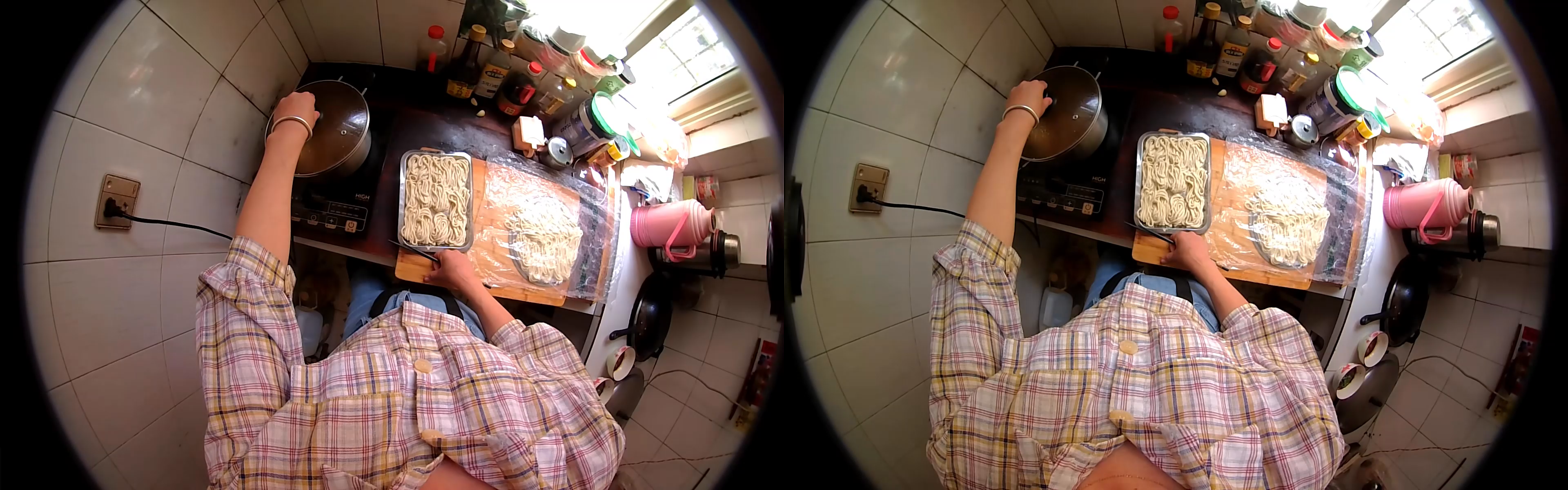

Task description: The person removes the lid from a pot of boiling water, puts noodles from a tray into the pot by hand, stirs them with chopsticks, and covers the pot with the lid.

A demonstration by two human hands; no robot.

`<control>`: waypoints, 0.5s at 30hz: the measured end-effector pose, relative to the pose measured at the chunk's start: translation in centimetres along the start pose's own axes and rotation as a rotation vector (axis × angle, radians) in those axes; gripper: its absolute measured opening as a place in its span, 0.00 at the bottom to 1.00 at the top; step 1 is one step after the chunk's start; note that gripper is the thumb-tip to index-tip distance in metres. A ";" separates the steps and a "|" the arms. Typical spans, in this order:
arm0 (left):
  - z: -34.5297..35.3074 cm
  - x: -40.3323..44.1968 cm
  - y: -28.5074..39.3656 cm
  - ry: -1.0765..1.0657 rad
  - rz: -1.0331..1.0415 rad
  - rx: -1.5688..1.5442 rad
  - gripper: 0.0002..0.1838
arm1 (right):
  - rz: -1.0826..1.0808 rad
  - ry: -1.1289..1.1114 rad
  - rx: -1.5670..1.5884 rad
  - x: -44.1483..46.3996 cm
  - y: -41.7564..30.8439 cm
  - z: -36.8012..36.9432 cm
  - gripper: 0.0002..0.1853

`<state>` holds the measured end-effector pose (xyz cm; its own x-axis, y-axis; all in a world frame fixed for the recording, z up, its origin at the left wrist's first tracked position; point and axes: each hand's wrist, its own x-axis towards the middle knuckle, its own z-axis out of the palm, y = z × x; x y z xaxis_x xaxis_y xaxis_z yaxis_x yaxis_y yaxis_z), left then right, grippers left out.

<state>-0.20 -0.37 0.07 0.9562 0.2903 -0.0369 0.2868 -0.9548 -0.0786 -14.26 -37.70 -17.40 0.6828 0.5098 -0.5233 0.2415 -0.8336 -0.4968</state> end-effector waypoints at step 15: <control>0.1 0.1 0.0 -0.016 0.001 0.004 0.16 | -0.001 -0.001 0.022 -0.1 -0.1 -0.2 0.21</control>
<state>-0.14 -0.34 0.00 0.9554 0.2905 -0.0527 0.2858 -0.9547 -0.0825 -14.23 -37.69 -17.13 0.6817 0.5107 -0.5240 0.2267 -0.8283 -0.5124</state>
